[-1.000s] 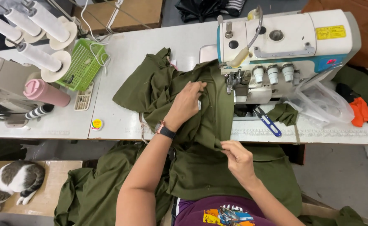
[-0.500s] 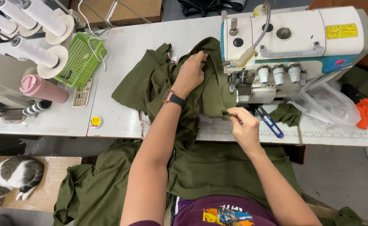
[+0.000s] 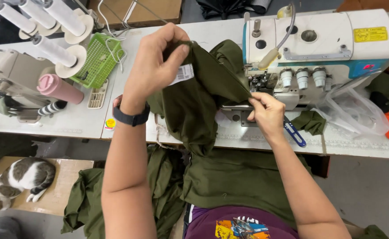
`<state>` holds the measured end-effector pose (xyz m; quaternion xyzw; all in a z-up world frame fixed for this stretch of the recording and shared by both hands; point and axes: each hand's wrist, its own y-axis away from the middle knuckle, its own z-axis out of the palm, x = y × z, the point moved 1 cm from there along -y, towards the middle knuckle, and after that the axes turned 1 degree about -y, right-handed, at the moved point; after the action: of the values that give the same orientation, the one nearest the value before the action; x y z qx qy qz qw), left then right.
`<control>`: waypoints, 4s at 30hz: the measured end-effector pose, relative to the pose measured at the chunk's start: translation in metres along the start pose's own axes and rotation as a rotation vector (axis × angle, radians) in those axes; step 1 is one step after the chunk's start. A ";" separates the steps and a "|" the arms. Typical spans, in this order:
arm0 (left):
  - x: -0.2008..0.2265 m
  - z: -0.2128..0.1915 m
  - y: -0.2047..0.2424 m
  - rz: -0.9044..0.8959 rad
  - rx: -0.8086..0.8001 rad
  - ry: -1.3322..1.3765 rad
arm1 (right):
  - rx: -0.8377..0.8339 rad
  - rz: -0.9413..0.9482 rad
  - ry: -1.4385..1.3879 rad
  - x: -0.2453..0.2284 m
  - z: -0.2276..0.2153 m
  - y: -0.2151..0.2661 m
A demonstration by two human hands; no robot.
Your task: The person is sewing together pieces of green fabric using an industrial overlock sewing machine, carefully aligning the edges before feeding them through.
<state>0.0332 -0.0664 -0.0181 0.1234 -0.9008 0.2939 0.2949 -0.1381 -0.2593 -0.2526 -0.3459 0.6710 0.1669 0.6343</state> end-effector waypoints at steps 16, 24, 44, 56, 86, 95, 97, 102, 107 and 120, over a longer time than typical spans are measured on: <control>0.081 0.076 0.137 0.140 -0.383 0.068 | 0.127 -0.076 -0.094 -0.024 -0.011 0.042; 0.007 0.199 0.273 -0.119 -0.311 -0.181 | -0.082 0.612 -0.655 0.062 -0.014 0.065; 0.013 0.219 0.273 0.130 -0.369 -0.256 | 0.005 0.454 -0.415 0.037 0.006 0.085; -0.026 0.244 0.224 0.235 -0.343 -0.442 | 0.043 0.408 -0.390 0.081 0.006 0.051; -0.058 0.252 0.071 0.286 -0.007 -0.682 | 0.040 0.404 -0.726 0.132 0.014 0.047; -0.091 0.247 0.028 -0.046 -0.241 -0.343 | -0.018 0.249 -0.522 0.045 0.016 0.054; -0.099 0.245 0.021 -0.119 -0.294 -0.271 | 0.020 0.197 -0.455 0.035 0.014 0.053; -0.107 0.254 0.017 -0.129 -0.321 -0.348 | -0.065 0.103 -0.362 0.011 0.015 0.055; -0.065 0.266 0.041 0.054 -0.111 -0.644 | -0.076 0.121 -0.363 0.067 0.014 0.060; -0.043 0.291 0.079 0.204 0.294 -0.860 | 0.071 0.162 -0.302 0.042 -0.014 0.054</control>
<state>-0.0975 -0.1769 -0.2706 0.1854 -0.8976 0.3681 -0.1564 -0.1829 -0.2412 -0.3024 -0.2392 0.5991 0.2437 0.7243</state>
